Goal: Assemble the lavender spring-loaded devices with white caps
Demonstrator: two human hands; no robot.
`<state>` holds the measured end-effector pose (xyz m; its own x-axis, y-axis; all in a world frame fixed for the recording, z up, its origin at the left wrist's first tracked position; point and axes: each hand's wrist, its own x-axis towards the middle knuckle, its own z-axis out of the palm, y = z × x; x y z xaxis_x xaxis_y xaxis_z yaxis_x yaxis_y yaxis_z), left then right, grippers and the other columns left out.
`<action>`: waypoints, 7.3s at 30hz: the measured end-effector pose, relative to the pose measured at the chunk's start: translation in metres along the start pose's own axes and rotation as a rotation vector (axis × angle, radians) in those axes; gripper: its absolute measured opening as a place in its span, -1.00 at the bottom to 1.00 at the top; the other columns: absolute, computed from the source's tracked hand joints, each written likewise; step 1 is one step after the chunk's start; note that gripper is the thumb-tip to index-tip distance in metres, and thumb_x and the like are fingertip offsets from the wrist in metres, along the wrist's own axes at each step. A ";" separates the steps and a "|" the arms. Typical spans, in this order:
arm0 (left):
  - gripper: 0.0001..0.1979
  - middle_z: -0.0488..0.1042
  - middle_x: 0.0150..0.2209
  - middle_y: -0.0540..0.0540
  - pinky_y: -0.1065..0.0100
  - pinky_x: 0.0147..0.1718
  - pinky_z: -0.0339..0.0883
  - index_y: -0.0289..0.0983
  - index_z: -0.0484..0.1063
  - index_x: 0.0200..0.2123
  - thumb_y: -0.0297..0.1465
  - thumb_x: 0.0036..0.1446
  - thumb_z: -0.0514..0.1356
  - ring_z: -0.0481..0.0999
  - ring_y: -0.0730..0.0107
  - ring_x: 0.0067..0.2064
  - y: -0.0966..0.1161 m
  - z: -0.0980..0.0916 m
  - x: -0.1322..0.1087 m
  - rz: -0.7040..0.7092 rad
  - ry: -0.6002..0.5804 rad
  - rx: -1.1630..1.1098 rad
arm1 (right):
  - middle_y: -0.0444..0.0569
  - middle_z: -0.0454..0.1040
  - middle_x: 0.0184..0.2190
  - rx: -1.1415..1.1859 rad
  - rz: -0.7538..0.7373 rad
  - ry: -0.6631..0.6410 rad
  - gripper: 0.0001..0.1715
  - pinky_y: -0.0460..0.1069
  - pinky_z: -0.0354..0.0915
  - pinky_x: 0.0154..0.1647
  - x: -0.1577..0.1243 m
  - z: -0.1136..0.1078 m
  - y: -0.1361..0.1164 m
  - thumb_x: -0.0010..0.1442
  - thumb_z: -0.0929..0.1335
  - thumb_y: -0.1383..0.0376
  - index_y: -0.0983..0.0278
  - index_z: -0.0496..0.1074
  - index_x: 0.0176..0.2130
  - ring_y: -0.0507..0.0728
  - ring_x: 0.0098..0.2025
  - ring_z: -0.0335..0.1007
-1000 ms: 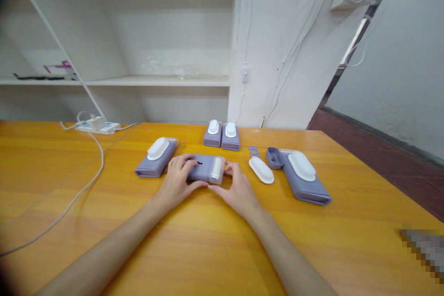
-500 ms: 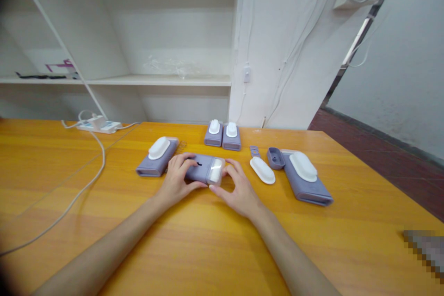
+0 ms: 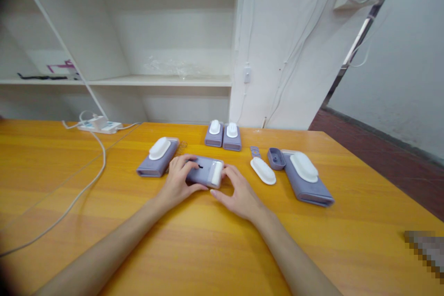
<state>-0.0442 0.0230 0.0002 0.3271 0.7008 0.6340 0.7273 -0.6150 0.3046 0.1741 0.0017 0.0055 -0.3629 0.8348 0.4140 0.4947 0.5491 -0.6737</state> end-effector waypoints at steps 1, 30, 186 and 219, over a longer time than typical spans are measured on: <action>-0.49 0.31 0.00 -0.15 0.10 0.00 0.12 -0.19 0.31 -0.18 -0.07 -0.15 0.33 0.28 0.12 0.02 0.000 0.000 0.000 0.001 -0.006 0.005 | -0.05 0.37 -0.09 -0.007 0.014 0.009 -0.73 0.06 0.22 0.01 0.000 0.001 0.000 0.06 0.40 0.26 0.20 0.27 -0.23 0.17 -0.03 0.29; -0.55 0.32 0.05 -0.21 0.02 -0.02 0.15 -0.19 0.33 -0.01 -0.08 0.10 0.11 0.31 0.08 0.03 0.007 -0.003 0.001 -0.071 -0.084 0.097 | 0.10 0.13 0.16 -0.321 0.017 0.167 -0.66 0.20 0.04 0.21 -0.002 0.009 0.017 0.24 0.26 0.20 0.23 0.35 -0.01 0.26 0.22 0.03; -0.01 0.22 0.12 -0.17 0.00 0.16 0.08 -0.06 0.18 0.18 0.03 -0.39 0.38 0.14 0.03 0.20 0.008 -0.010 0.011 -0.096 -0.246 -0.284 | 0.04 0.35 0.09 0.191 0.124 -0.001 -0.41 0.28 0.10 0.19 0.001 0.008 0.010 -0.01 0.47 0.24 0.18 0.41 0.04 0.29 0.13 0.26; -0.11 -0.13 0.33 -0.17 0.07 0.26 -0.13 -0.16 0.03 0.26 -0.08 -0.10 0.29 -0.12 0.09 0.33 0.001 -0.007 0.005 -0.173 -0.416 -0.485 | 0.10 0.13 0.24 0.077 0.076 0.033 -0.34 0.24 -0.03 0.26 -0.001 0.002 0.005 0.02 0.45 0.18 0.19 0.29 0.10 0.27 0.27 0.00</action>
<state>-0.0464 0.0235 0.0085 0.5069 0.8252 0.2492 0.4677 -0.5061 0.7246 0.1756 0.0039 0.0004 -0.2997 0.8753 0.3795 0.4571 0.4808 -0.7483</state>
